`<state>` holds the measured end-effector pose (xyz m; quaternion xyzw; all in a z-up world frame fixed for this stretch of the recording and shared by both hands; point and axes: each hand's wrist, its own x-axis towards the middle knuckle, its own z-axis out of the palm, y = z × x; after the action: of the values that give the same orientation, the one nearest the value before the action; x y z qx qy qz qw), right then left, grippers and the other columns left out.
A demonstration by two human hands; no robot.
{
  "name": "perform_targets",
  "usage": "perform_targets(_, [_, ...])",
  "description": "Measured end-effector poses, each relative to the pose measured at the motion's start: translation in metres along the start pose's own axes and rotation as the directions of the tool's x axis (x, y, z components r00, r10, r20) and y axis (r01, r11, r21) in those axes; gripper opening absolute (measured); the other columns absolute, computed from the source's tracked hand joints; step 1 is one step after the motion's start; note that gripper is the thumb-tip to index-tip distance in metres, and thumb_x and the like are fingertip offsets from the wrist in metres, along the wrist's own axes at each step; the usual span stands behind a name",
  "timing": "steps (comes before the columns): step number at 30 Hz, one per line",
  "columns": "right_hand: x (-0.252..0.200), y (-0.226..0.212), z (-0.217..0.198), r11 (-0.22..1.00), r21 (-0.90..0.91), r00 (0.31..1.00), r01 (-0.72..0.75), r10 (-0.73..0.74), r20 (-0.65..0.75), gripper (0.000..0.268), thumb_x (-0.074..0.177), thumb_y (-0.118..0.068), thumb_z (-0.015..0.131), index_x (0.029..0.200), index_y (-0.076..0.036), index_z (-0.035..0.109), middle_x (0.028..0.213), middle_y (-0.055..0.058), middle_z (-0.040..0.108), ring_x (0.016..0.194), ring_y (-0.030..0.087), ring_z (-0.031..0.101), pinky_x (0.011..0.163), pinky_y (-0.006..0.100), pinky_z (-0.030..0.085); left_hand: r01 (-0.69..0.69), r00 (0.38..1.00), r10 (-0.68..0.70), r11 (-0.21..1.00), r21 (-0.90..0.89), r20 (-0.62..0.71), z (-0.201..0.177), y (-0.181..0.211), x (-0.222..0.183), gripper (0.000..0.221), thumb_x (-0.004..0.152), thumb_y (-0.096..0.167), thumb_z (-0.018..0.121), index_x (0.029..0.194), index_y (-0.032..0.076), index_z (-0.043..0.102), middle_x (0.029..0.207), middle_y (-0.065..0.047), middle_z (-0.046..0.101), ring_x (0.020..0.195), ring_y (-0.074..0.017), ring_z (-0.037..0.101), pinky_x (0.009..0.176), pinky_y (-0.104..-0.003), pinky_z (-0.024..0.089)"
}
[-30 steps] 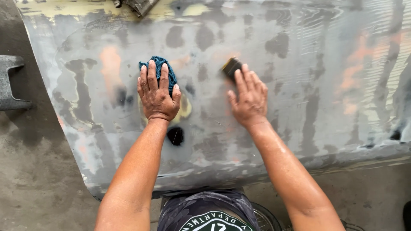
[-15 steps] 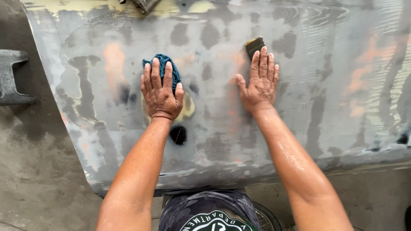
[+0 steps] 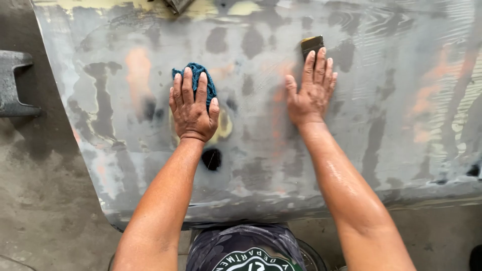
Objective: The person scrubs a large, detached car door panel with a sanding block and a blue cloth. They repeatedly dip the tools into a bucket of water and continue scrubbing the surface to remove residue or prepare it for refinishing.
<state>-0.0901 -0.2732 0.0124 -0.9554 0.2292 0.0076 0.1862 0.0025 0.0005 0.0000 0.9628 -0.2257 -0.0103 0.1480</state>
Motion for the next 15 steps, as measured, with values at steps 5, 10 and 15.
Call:
perform_targets(5, [-0.069, -0.043, 0.039, 0.809, 0.029, 0.794, 0.587, -0.582, 0.178, 0.077, 0.104, -0.055, 0.047, 0.164, -0.011, 0.028, 0.173, 0.011, 0.016, 0.16, 0.035, 0.012, 0.129, 0.054, 0.007, 0.004, 1.0, -0.004, 1.0, 0.003, -0.005, -0.001, 0.001, 0.0, 0.064, 0.101, 0.041, 0.045, 0.16, 0.018, 0.047, 0.17, -0.012, 0.028, 0.157, -0.035, 0.021, 0.128, -0.054, 0.016])
perform_targets(10, [-0.087, 0.027, 0.024, 0.702, -0.04, 0.681, 0.712, -0.674, 0.286, 0.073, 0.103, -0.051, 0.047, 0.164, -0.014, 0.03, 0.172, 0.008, 0.019, 0.158, 0.03, 0.015, 0.127, 0.051, 0.01, 0.009, 1.0, -0.009, 1.0, 0.01, -0.003, -0.002, 0.001, -0.001, 0.063, 0.101, 0.038, 0.047, 0.16, 0.017, 0.047, 0.17, -0.012, 0.027, 0.158, -0.0351, 0.021, 0.128, -0.055, 0.016])
perform_targets(15, [-0.067, 0.064, 0.002, 0.99, -0.037, 0.971, -0.133, 0.123, -0.205, 0.071, 0.112, -0.043, 0.049, 0.168, -0.007, 0.024, 0.175, 0.015, 0.018, 0.161, 0.039, 0.018, 0.131, 0.056, 0.013, -0.003, 1.0, 0.003, 1.0, -0.012, 0.0, -0.008, 0.005, 0.002, 0.063, 0.102, 0.04, 0.051, 0.159, 0.017, 0.047, 0.17, -0.014, 0.026, 0.157, -0.0379, 0.02, 0.126, -0.058, 0.016])
